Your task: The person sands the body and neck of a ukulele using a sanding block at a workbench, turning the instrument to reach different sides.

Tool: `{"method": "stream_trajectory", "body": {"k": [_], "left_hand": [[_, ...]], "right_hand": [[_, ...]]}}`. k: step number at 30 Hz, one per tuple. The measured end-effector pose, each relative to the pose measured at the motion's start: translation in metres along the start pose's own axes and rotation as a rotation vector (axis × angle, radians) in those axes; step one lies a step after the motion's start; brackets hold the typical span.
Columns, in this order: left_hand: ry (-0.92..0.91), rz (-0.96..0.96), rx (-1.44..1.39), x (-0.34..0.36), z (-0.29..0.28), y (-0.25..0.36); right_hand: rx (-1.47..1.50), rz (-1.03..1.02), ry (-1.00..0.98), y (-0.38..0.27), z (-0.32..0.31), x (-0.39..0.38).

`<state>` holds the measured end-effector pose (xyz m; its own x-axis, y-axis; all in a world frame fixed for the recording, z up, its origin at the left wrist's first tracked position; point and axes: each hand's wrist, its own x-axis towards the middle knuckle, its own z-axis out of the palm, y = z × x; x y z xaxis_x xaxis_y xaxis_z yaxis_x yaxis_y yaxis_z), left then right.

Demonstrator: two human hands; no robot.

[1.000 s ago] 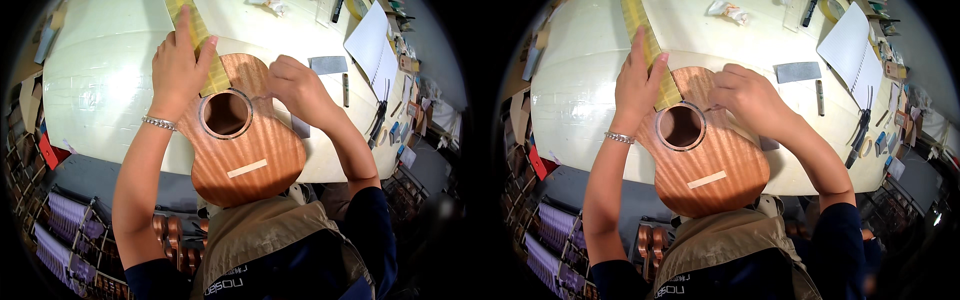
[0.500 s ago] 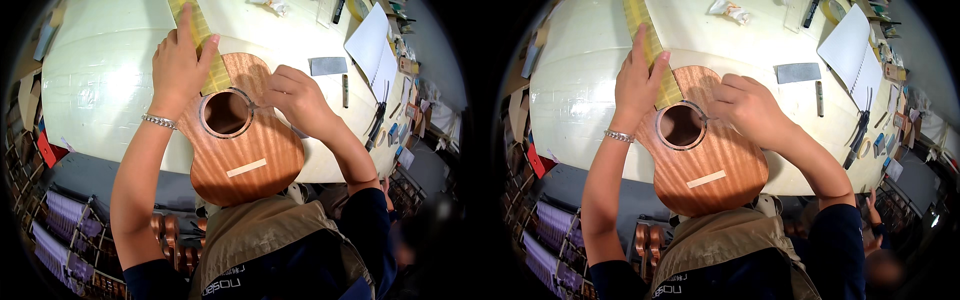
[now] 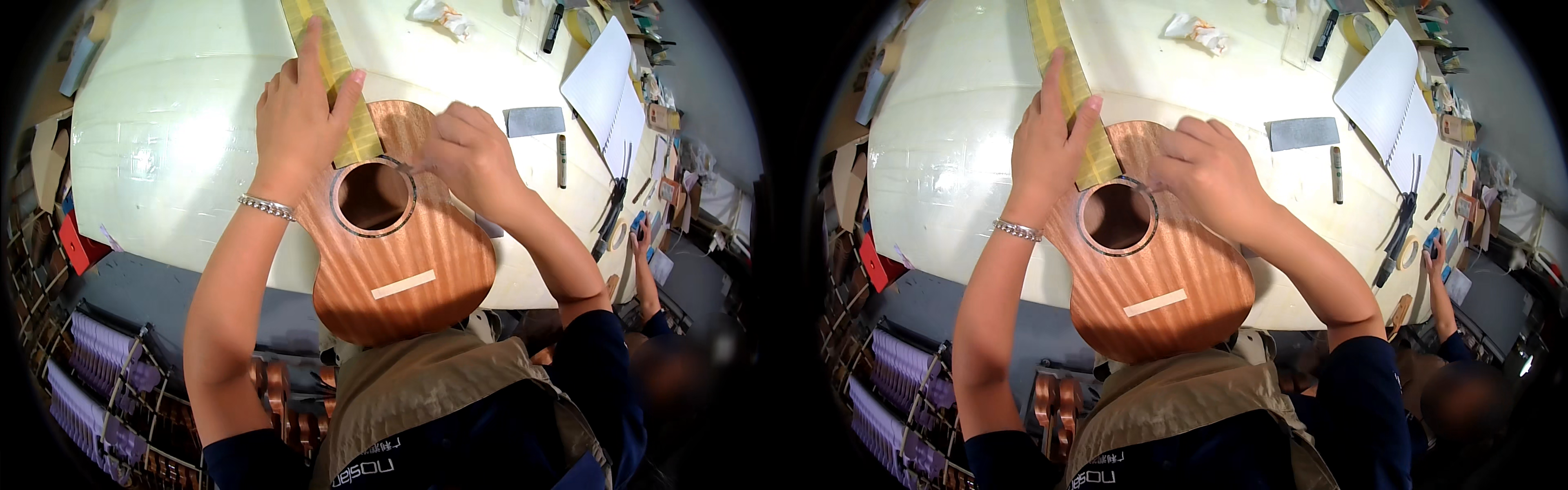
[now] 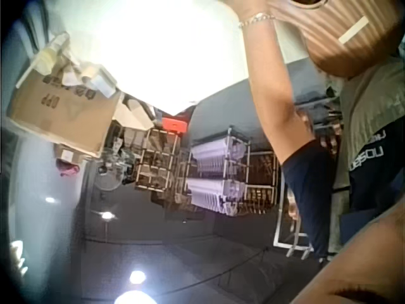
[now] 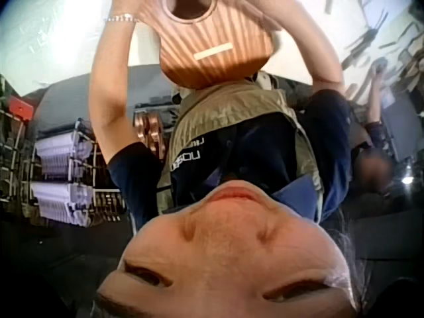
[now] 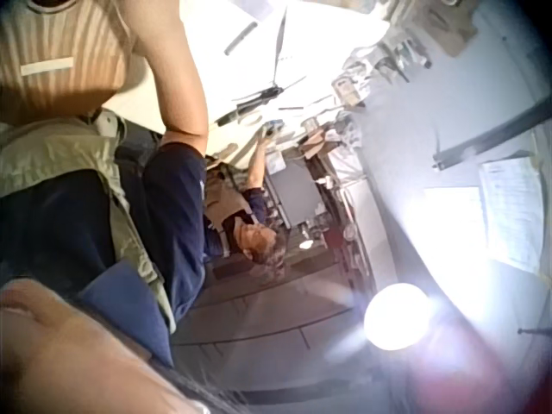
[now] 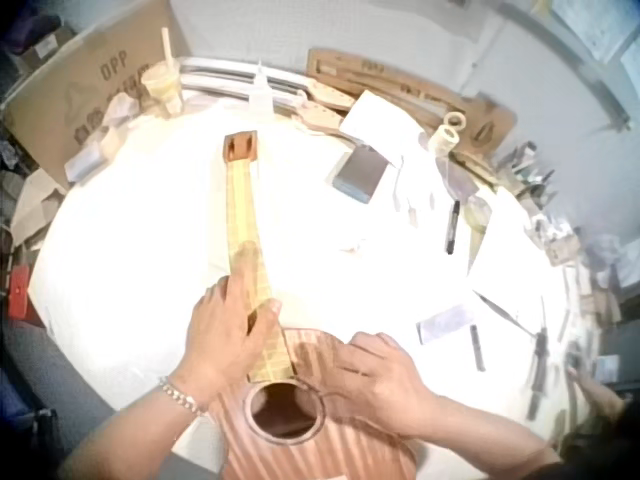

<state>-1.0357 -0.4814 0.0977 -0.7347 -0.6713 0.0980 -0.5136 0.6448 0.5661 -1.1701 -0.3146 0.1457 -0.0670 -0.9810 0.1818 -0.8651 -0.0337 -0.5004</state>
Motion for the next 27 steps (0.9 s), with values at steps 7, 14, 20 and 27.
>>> {"method": "stream_trajectory", "body": {"k": [7, 14, 20, 27], "left_hand": [[-0.056, -0.019, -0.021, 0.001, -0.004, 0.003], [-0.068, -0.027, -0.008, 0.001, -0.005, 0.005], [-0.018, -0.006, 0.009, 0.001, -0.004, 0.004], [0.0, -0.002, 0.0, 0.0, -0.002, 0.003]], "right_hand": [[-0.033, -0.031, -0.061, 0.0, -0.006, 0.009], [-0.026, -0.05, -0.061, -0.002, -0.009, 0.006], [-0.107, -0.036, -0.066, -0.008, -0.007, -0.008], [-0.139, -0.002, 0.014, -0.011, 0.003, -0.007]]}}
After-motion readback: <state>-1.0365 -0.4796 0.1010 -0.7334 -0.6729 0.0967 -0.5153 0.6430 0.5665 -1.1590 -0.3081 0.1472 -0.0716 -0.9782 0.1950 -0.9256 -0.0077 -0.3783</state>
